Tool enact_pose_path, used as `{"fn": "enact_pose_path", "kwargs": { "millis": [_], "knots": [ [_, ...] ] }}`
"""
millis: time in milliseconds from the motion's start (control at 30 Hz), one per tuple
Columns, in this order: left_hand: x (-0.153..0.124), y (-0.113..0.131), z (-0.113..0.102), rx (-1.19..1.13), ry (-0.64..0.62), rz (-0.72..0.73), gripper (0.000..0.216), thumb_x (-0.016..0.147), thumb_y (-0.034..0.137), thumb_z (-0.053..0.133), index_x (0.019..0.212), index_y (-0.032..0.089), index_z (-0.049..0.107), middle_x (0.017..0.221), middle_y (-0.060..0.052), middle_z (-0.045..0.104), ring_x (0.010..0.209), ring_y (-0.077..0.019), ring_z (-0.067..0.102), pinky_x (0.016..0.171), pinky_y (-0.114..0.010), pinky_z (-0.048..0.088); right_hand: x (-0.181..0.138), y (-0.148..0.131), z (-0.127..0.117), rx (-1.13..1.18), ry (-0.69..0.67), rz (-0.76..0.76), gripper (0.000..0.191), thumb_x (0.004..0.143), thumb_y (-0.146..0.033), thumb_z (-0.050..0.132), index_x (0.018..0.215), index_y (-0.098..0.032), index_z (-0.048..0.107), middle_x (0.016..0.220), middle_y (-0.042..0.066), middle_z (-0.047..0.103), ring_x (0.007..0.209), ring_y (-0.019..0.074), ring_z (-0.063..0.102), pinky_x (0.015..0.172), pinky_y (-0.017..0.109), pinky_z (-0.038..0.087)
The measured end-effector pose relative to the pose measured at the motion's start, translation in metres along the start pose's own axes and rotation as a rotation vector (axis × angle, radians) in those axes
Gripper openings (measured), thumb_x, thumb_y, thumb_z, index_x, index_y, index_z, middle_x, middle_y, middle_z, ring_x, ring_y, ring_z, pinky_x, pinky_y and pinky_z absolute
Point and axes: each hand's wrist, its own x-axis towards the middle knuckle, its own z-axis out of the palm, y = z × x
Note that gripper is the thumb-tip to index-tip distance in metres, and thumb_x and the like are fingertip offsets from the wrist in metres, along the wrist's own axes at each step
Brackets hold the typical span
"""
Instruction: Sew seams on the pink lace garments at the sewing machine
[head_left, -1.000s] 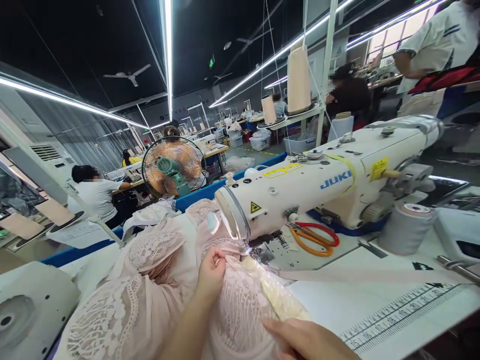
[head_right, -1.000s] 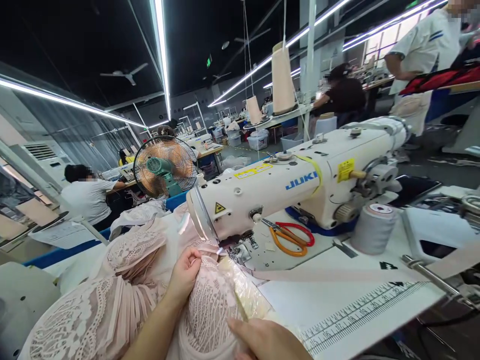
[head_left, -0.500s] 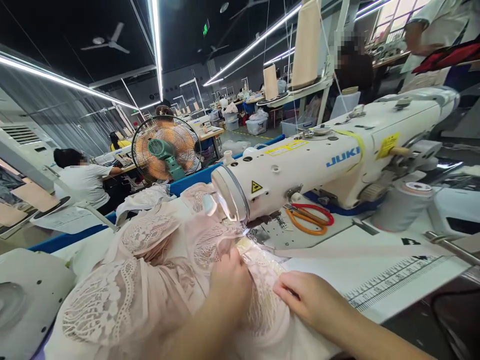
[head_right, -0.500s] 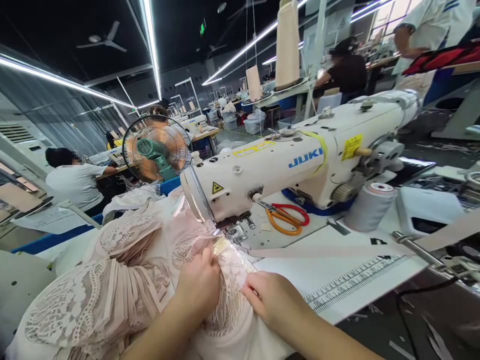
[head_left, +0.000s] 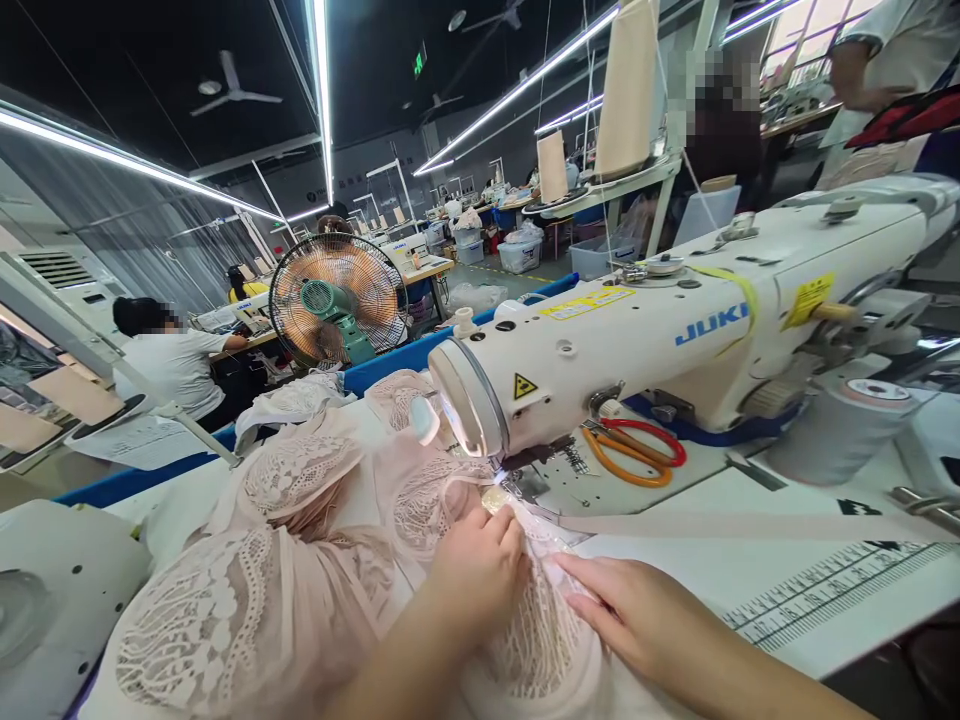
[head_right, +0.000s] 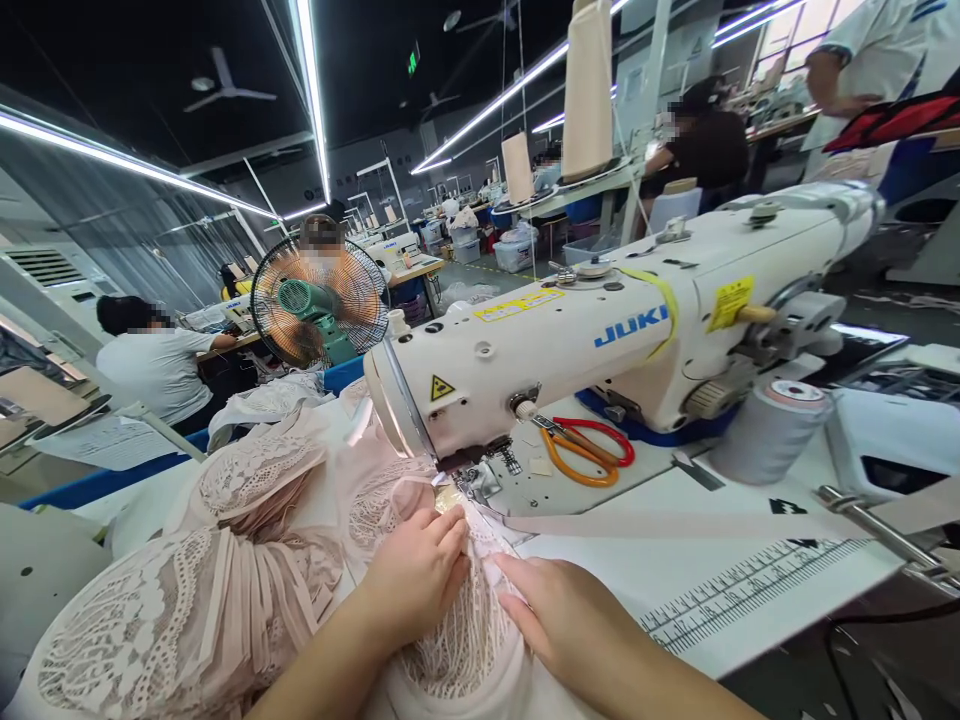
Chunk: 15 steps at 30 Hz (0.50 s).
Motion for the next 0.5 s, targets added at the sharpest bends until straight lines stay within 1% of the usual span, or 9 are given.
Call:
{"fn": "enact_pose_path", "kwargs": {
  "millis": [100,200,267,367,500],
  "knots": [
    [0.001,0.002,0.002,-0.019,0.037,-0.053,0.042,0.090,0.033,0.044,0.118,0.006,0.058,0.126,-0.016,0.057,0.098,-0.0279,0.056,0.087,-0.040,0.048,0.002,-0.001,-0.002,-0.020,-0.017,-0.002,0.041,0.090,-0.028,0.029,0.110,-0.016,0.063,0.090,0.012,0.071,0.084,0.0295,0.066,0.071,0.041,0.049],
    [0.003,0.003,0.008,-0.047,0.069,-0.095,0.049,0.090,0.040,0.044,0.122,0.005,0.057,0.129,-0.015,0.055,0.105,-0.0301,0.054,0.092,-0.042,0.046,0.004,-0.001,-0.003,-0.024,-0.004,-0.012,0.040,0.091,-0.028,0.027,0.103,-0.019,0.064,0.084,0.010,0.071,0.078,0.0285,0.065,0.066,0.040,0.048],
    [0.005,0.003,0.012,-0.064,0.085,-0.119,0.051,0.090,0.041,0.044,0.123,0.004,0.056,0.131,-0.017,0.054,0.108,-0.0314,0.052,0.095,-0.043,0.045,0.006,-0.001,-0.004,-0.042,0.011,-0.019,0.040,0.091,-0.028,0.026,0.100,-0.019,0.064,0.083,0.009,0.070,0.076,0.0281,0.065,0.064,0.039,0.047],
    [0.007,0.004,0.016,-0.090,0.104,-0.130,0.052,0.089,0.040,0.045,0.124,0.002,0.055,0.130,-0.020,0.053,0.114,-0.0326,0.049,0.098,-0.045,0.044,0.009,-0.002,-0.007,-0.051,-0.013,-0.026,0.038,0.091,-0.027,0.026,0.095,-0.019,0.063,0.084,0.010,0.070,0.075,0.0274,0.065,0.063,0.037,0.045],
    [0.008,0.007,0.014,-0.137,0.062,-0.189,0.048,0.087,0.040,0.048,0.118,0.005,0.059,0.119,-0.020,0.057,0.106,-0.0320,0.053,0.092,-0.045,0.048,0.011,-0.002,-0.010,-0.028,-0.011,-0.051,0.037,0.091,-0.025,0.026,0.090,-0.019,0.062,0.083,0.010,0.070,0.076,0.0264,0.065,0.065,0.036,0.045]
  ]
}}
